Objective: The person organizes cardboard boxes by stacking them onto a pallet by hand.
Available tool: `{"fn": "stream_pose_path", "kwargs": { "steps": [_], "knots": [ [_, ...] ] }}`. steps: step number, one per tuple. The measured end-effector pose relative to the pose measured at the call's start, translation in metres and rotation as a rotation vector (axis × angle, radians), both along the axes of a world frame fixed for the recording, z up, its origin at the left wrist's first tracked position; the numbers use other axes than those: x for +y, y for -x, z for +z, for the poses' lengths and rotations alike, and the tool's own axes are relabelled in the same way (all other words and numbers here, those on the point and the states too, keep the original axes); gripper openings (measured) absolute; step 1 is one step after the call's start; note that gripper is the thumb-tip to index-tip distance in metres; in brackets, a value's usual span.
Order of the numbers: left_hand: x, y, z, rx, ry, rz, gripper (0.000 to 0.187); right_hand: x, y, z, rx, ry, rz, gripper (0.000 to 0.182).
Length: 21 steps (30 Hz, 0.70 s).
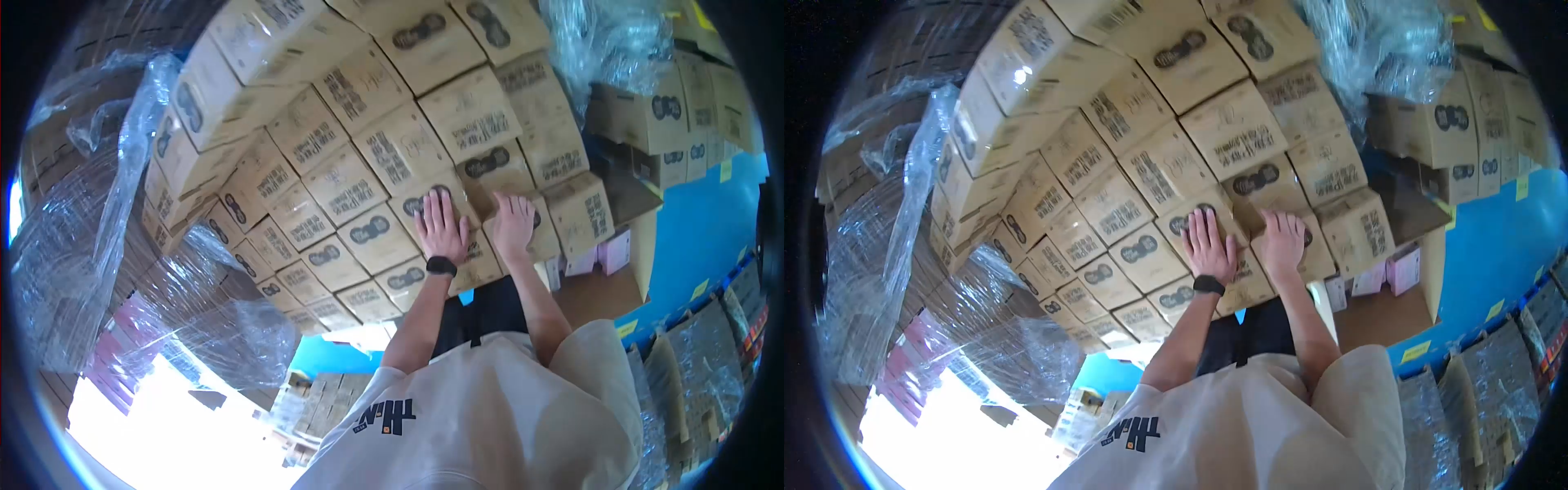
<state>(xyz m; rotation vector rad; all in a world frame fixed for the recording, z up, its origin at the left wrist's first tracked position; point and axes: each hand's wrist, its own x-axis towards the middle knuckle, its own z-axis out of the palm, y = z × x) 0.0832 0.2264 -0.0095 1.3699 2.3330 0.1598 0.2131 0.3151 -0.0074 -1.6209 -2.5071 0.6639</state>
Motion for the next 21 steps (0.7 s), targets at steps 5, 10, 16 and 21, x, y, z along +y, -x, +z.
{"fn": "stream_pose_path", "kwargs": {
  "steps": [5,10,16,21],
  "knots": [
    [0.0,0.0,-0.003,0.026,-0.036,0.015,0.066,0.049,0.028,0.01,0.44,0.067,-0.153,0.026],
    [-0.001,-0.002,-0.001,0.007,-0.005,0.047,0.065,0.236,0.153,0.095,1.134,0.633,-0.534,0.09],
    [-0.002,-0.004,0.001,0.031,-0.003,0.054,0.065,0.285,0.264,0.151,1.351,1.115,-0.973,0.13],
    [0.0,-0.004,-0.001,0.059,-0.057,0.046,0.064,0.277,0.261,0.14,1.452,1.025,-0.862,0.108]
  ]
}}
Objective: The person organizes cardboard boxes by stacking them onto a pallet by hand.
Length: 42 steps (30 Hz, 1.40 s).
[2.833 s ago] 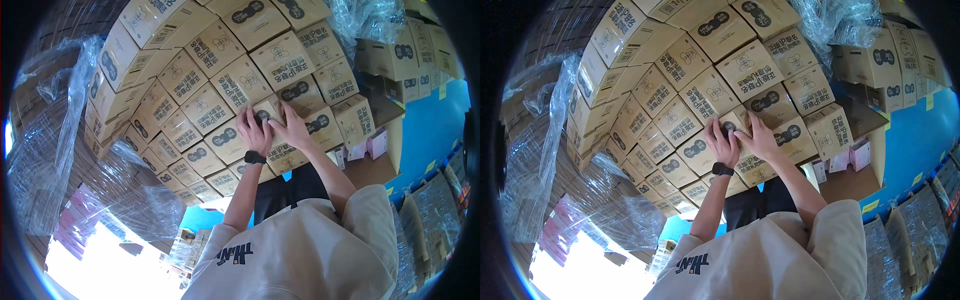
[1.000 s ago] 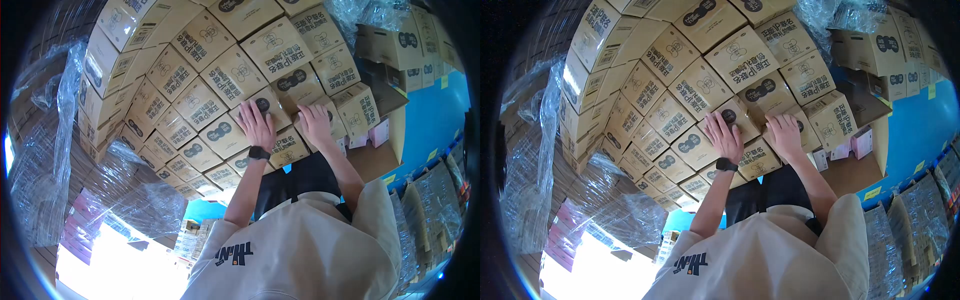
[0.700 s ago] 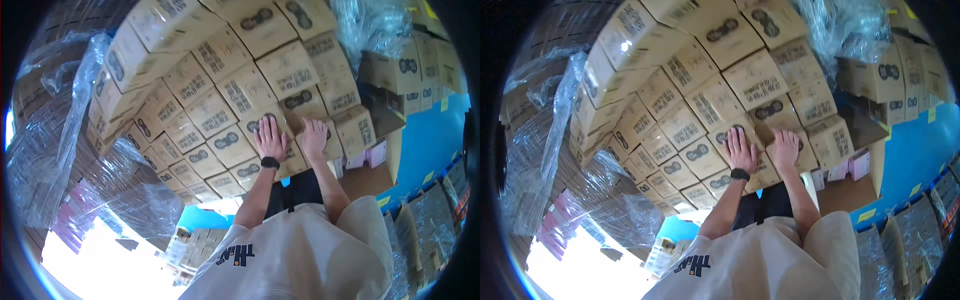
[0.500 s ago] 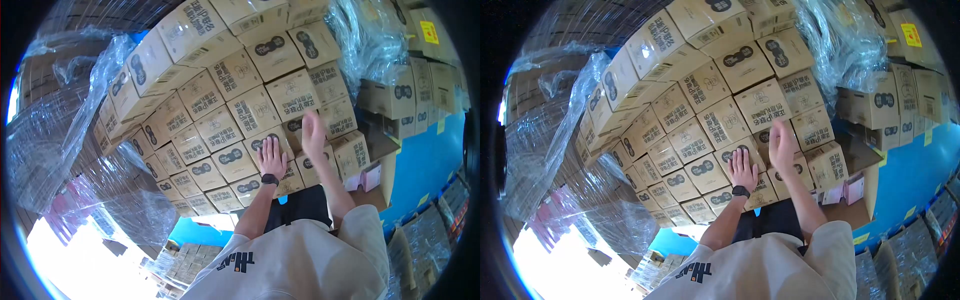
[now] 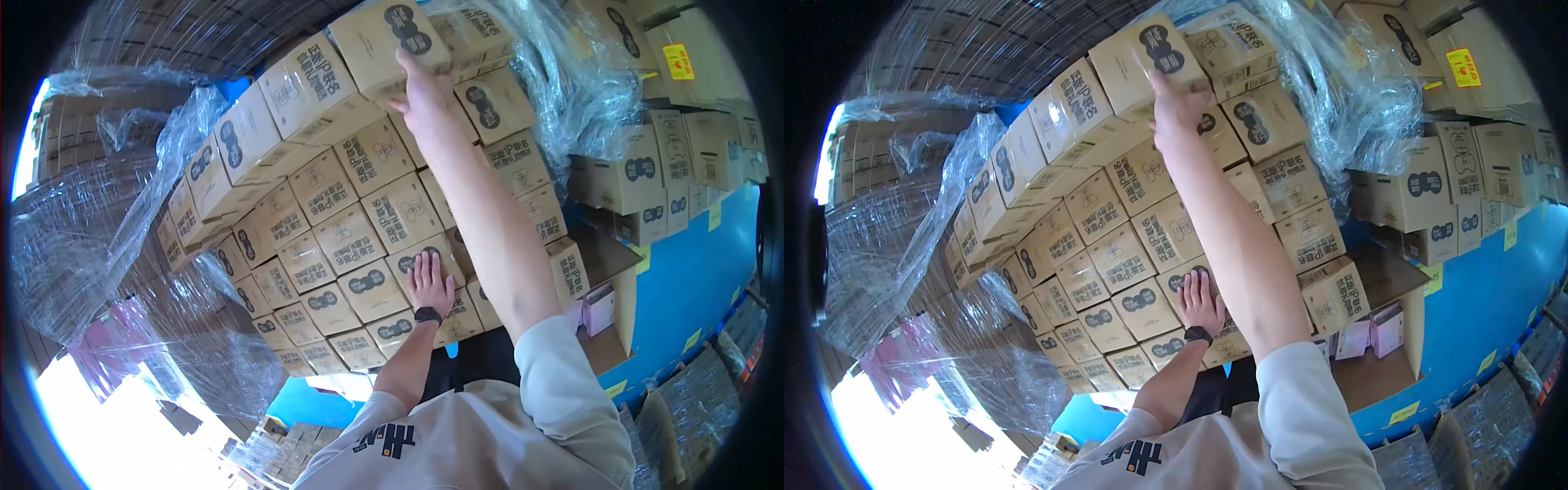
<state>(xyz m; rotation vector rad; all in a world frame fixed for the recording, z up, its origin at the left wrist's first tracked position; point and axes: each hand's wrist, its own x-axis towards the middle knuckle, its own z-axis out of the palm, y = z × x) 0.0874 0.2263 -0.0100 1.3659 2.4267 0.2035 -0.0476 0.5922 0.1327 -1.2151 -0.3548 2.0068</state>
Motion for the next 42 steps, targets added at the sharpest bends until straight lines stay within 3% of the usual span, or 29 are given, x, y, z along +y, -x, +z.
{"fn": "stream_pose_path", "kwargs": {
  "steps": [3,5,7,8,12,15,17,21,25,29,31,34,42],
  "knots": [
    [-0.001,0.001,-0.007,-0.013,-0.001,-0.018,0.068,-0.013,-0.017,-0.023,-0.2,-0.085,-0.207,0.094],
    [0.0,0.002,-0.001,-0.021,0.031,-0.022,0.068,-0.024,-0.061,-0.032,-0.086,-0.122,-0.339,0.083],
    [0.001,0.001,0.001,-0.025,0.034,-0.019,0.067,-0.041,-0.13,-0.03,-0.033,-0.344,-0.308,0.066],
    [0.0,0.001,0.001,-0.026,0.033,-0.015,0.067,-0.053,-0.162,-0.029,-0.128,-0.312,-0.357,0.048],
    [0.003,0.005,0.004,-0.055,0.005,0.019,0.065,-0.093,-0.297,-0.045,-0.238,-0.324,-0.019,0.055],
    [0.002,0.007,0.007,-0.08,-0.101,0.011,0.064,-0.122,-0.326,-0.057,-0.515,-0.39,0.312,0.063],
    [0.016,0.013,0.028,-0.245,-0.086,0.106,0.064,-0.141,-0.325,-0.076,-0.501,-0.323,0.427,0.066],
    [0.051,0.026,0.046,-0.295,-0.253,0.061,0.064,-0.149,-0.3,-0.088,-0.366,-0.184,0.517,0.071],
    [0.09,0.036,0.04,-0.311,-0.204,-0.082,0.063,-0.165,-0.289,-0.094,-0.357,-0.281,0.622,0.072],
    [0.102,0.032,0.028,-0.268,-0.107,-0.274,0.063,-0.17,-0.297,-0.115,-0.568,-0.395,0.672,0.07],
    [0.096,0.024,0.019,-0.268,-0.083,-0.248,0.066,-0.178,-0.301,-0.133,-0.527,-0.434,0.595,0.066],
    [0.091,0.015,0.014,-0.205,-0.086,-0.194,0.068,-0.185,-0.292,-0.157,-0.952,-0.763,0.683,0.056],
    [0.088,0.005,0.004,-0.08,-0.051,-0.193,0.066,-0.179,-0.284,-0.149,-0.876,-0.755,0.647,0.05]
  ]
}}
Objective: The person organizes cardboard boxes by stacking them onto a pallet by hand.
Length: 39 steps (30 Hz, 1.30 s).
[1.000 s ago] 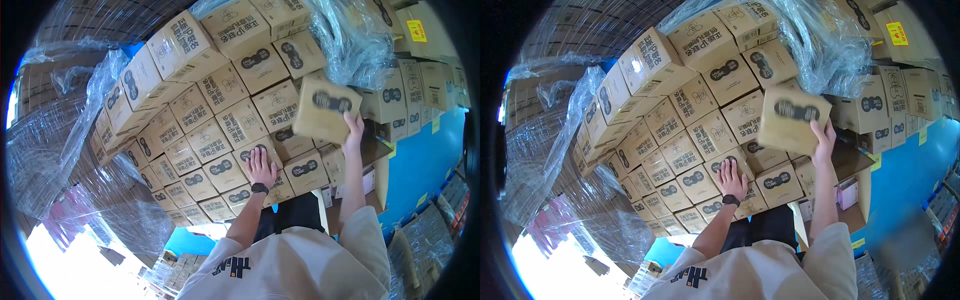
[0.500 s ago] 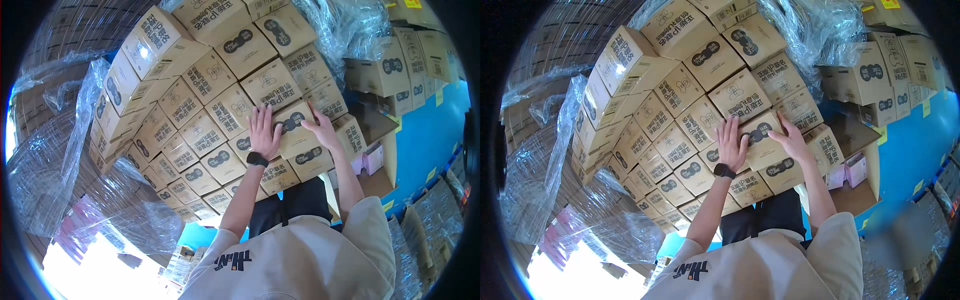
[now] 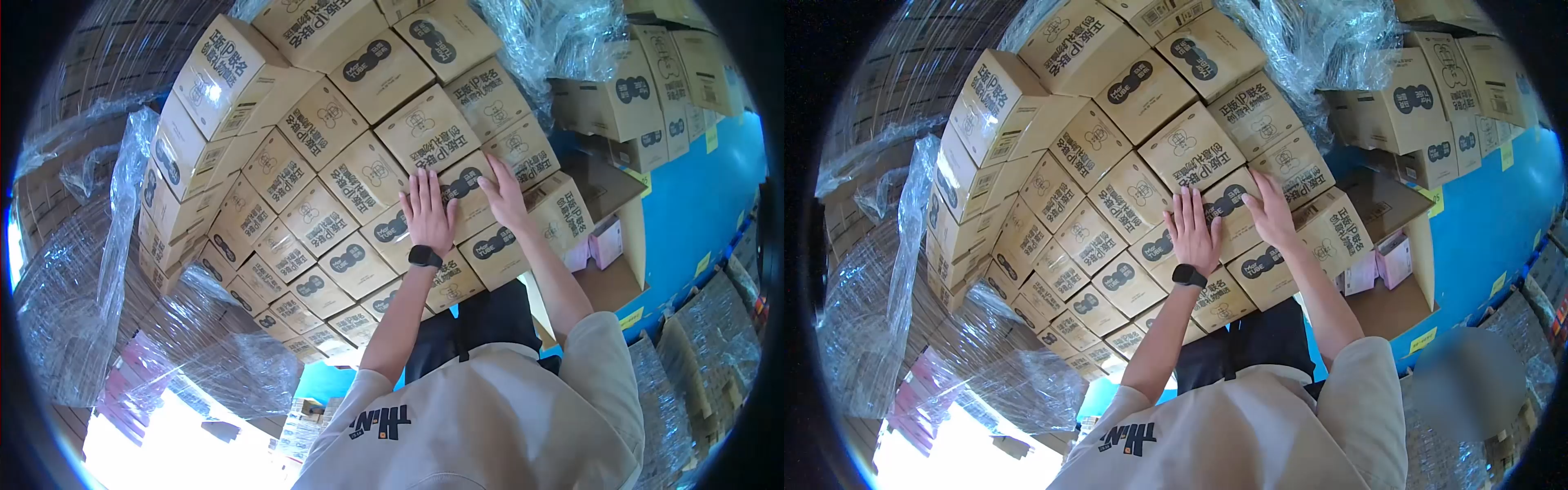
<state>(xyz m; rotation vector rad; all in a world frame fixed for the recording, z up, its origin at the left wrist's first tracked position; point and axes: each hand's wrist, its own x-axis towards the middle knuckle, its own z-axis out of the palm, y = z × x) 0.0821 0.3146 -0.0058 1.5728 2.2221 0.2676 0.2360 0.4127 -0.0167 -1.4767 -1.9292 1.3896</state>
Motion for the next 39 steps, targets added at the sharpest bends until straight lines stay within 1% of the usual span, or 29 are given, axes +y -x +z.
{"fn": "stream_pose_path", "kwargs": {
  "steps": [2,5,8,11,12,13,15,16,18,19,20,22,23,25,26,27,28,29,31,32,33,34,35,36,38,39],
  "knots": [
    [0.001,0.0,0.0,0.003,0.021,0.015,0.065,0.001,0.003,-0.001,-0.034,0.008,0.02,0.052],
    [0.001,-0.001,-0.006,0.038,-0.012,0.012,0.064,0.0,0.008,-0.002,-0.198,-0.067,0.091,0.054],
    [0.003,-0.002,-0.005,0.104,0.019,-0.007,0.064,0.0,0.008,0.001,-0.34,-0.138,0.158,0.056],
    [0.002,0.001,-0.006,0.042,-0.002,0.024,0.064,0.006,0.029,0.035,-0.376,-0.336,0.071,0.057],
    [0.003,0.005,0.003,-0.064,-0.018,0.055,0.063,0.009,0.038,0.041,-0.346,-0.422,0.062,0.059],
    [0.004,0.013,0.01,-0.106,-0.047,0.034,0.06,0.014,0.051,0.049,-0.183,-0.319,0.041,0.059],
    [-0.003,0.038,0.022,-0.365,-0.083,0.1,0.056,0.027,0.09,0.071,0.14,-0.109,0.01,0.06],
    [-0.004,0.055,0.021,-0.295,-0.128,0.145,0.054,0.038,0.119,0.083,0.34,0.089,-0.066,0.065],
    [-0.017,0.087,0.02,-0.175,-0.191,0.225,0.051,0.066,0.179,0.119,0.545,0.39,-0.097,0.079],
    [-0.015,0.105,0.032,-0.165,-0.245,0.286,0.049,0.082,0.208,0.135,0.638,0.615,-0.077,0.093],
    [-0.011,0.124,0.043,-0.159,-0.304,0.341,0.047,0.1,0.238,0.146,0.725,0.835,-0.055,0.108],
    [-0.016,0.156,0.045,-0.093,-0.443,0.405,0.044,0.111,0.307,0.147,0.667,1.12,-0.238,0.128],
    [-0.013,0.166,0.056,-0.09,-0.463,0.427,0.044,0.114,0.324,0.166,0.642,1.083,-0.214,0.136],
    [-0.006,0.178,0.085,-0.083,-0.494,0.468,0.042,0.105,0.36,0.171,0.542,0.9,-0.616,0.121],
    [-0.008,0.18,0.097,-0.067,-0.444,0.502,0.043,0.098,0.374,0.157,0.646,0.809,-0.665,0.112],
    [-0.01,0.18,0.1,-0.113,-0.487,0.539,0.043,0.09,0.389,0.137,0.748,0.713,-0.711,0.103],
    [-0.012,0.177,0.102,-0.166,-0.528,0.577,0.043,0.09,0.392,0.139,0.843,0.612,-0.759,0.095],
    [-0.014,0.172,0.101,-0.232,-0.564,0.615,0.043,0.09,0.389,0.137,0.851,0.633,-0.724,0.088],
    [-0.022,0.157,0.103,-0.327,-0.593,0.723,0.046,0.084,0.355,0.152,0.83,0.675,-0.673,0.075],
    [-0.025,0.148,0.105,-0.389,-0.607,0.78,0.047,0.077,0.352,0.137,0.932,0.568,-0.695,0.066],
    [-0.027,0.143,0.106,-0.447,-0.619,0.833,0.049,0.075,0.339,0.135,1.009,0.562,-0.709,0.065],
    [-0.036,0.143,0.105,-0.364,-0.609,0.78,0.05,0.07,0.325,0.136,1.086,0.558,-0.728,0.064],
    [-0.041,0.139,0.105,-0.423,-0.629,0.849,0.05,0.063,0.31,0.137,1.161,0.554,-0.751,0.063],
    [-0.043,0.132,0.111,-0.483,-0.643,0.924,0.05,0.06,0.277,0.141,1.022,0.591,-0.695,0.064],
    [-0.043,0.119,0.121,-0.596,-0.674,1.034,0.052,0.048,0.212,0.118,1.082,0.585,-0.579,0.063],
    [-0.04,0.112,0.12,-0.668,-0.684,1.005,0.054,0.043,0.17,0.116,1.03,0.661,-0.494,0.064]
  ]
}}
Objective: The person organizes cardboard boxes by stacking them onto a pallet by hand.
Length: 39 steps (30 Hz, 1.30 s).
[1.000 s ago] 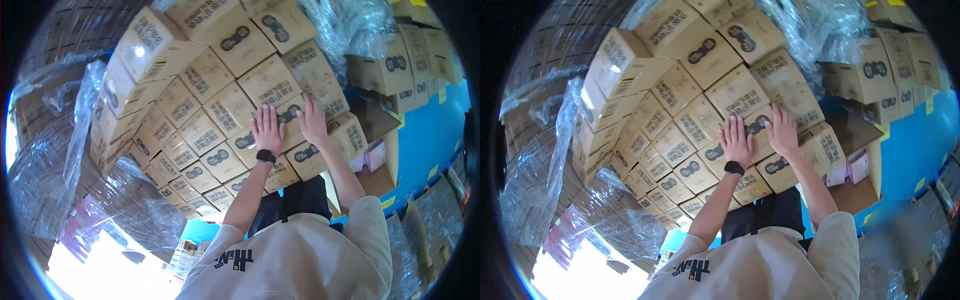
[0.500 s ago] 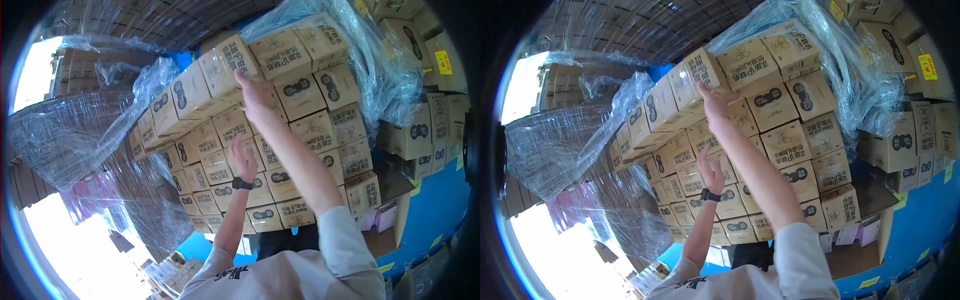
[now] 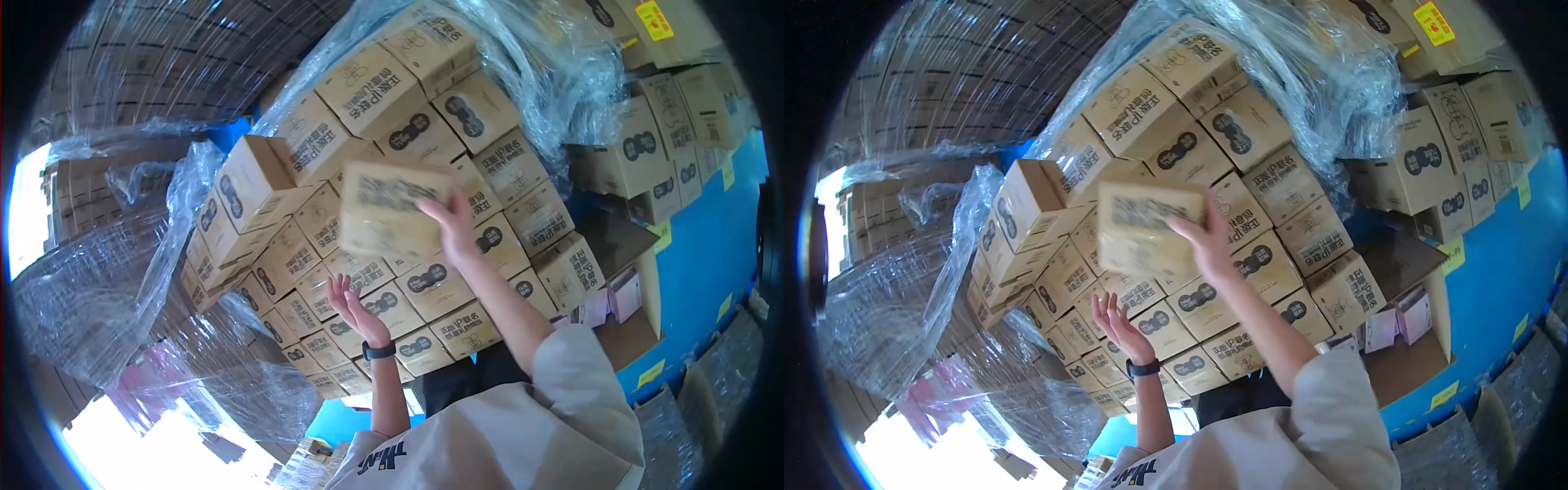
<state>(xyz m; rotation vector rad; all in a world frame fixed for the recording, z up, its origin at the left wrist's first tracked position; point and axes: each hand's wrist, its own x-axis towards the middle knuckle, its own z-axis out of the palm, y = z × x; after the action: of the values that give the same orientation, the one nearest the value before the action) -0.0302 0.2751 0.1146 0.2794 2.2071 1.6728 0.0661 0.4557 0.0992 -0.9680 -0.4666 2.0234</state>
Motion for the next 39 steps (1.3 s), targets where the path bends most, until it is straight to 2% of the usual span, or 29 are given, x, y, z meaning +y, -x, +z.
{"fn": "stream_pose_path", "kwargs": {
  "steps": [2,3,5,6,8,10,12,13,15,18,21,24,26,29,31,32,33,34,35,37,39],
  "knots": [
    [0.004,-0.019,-0.007,-0.081,-0.089,-0.056,0.059,-0.009,-0.081,-0.005,-0.074,0.045,0.177,0.068],
    [0.004,-0.036,-0.014,-0.155,-0.083,-0.217,0.065,-0.018,-0.114,-0.009,-0.144,0.071,0.237,0.069],
    [0.005,-0.082,-0.037,-0.287,-0.092,-0.544,0.063,-0.032,-0.163,-0.012,-0.356,-0.136,0.28,0.072],
    [0.011,-0.109,-0.037,-0.347,-0.079,-0.643,0.063,-0.032,-0.181,-0.009,-0.438,-0.138,0.264,0.07],
    [0.033,-0.15,-0.026,-0.422,-0.08,-0.791,0.062,-0.029,-0.214,0.0,-0.599,-0.146,0.235,0.066],
    [0.058,-0.172,-0.014,-0.395,-0.093,-0.867,0.063,-0.009,-0.247,-0.007,-0.65,-0.221,0.248,0.061],
    [0.074,-0.186,-0.022,-0.294,-0.046,-0.926,0.064,0.023,-0.276,-0.019,-0.73,-0.245,0.328,0.052],
    [0.08,-0.184,-0.038,-0.225,0.017,-0.958,0.061,0.042,-0.266,-0.011,-0.651,-0.275,0.288,0.049],
    [0.091,-0.18,-0.067,-0.086,0.142,-1.018,0.056,0.079,-0.27,-0.027,-0.847,-0.366,0.496,0.047],
    [0.106,-0.138,-0.062,-0.191,0.099,-1.089,0.041,0.103,-0.27,-0.103,-1.06,-0.496,0.678,0.044],
    [0.089,-0.11,-0.052,-0.119,0.12,-0.909,0.036,0.09,-0.266,-0.13,-1.092,-0.405,0.738,0.043],
    [0.047,-0.068,-0.075,0.161,0.197,-0.848,0.033,0.068,-0.269,-0.127,-1.176,-0.485,0.647,0.041],
    [0.018,-0.035,-0.076,0.23,0.25,-0.731,0.033,0.058,-0.249,-0.104,-1.577,-0.974,0.472,0.041],
    [-0.01,0.026,-0.052,0.384,0.351,-0.524,0.036,0.052,-0.177,-0.058,-1.46,-1.051,0.364,0.046],
    [-0.018,0.07,-0.031,0.455,0.397,-0.421,0.04,0.045,-0.088,-0.02,-0.853,-0.753,0.476,0.049],
    [-0.015,0.093,-0.02,0.473,0.412,-0.382,0.043,0.044,-0.045,-0.008,-0.631,-0.626,0.555,0.053],
    [-0.006,0.113,-0.002,0.549,0.426,-0.358,0.045,0.037,0.003,0.003,-0.457,-0.489,0.627,0.064],
    [0.003,0.129,0.014,0.626,0.442,-0.332,0.048,0.035,0.05,0.019,-0.387,-0.453,0.697,0.084],
    [0.014,0.141,0.024,0.707,0.459,-0.321,0.052,0.027,0.099,0.014,-0.161,-0.256,0.647,0.103],
    [0.034,0.177,0.044,0.902,0.495,-0.285,0.062,0.016,0.181,0.039,-0.215,0.039,0.676,0.114],
    [0.055,0.207,0.047,0.961,0.662,-0.333,0.073,0.002,0.247,0.039,-0.311,-0.005,0.491,0.116]
  ]
}}
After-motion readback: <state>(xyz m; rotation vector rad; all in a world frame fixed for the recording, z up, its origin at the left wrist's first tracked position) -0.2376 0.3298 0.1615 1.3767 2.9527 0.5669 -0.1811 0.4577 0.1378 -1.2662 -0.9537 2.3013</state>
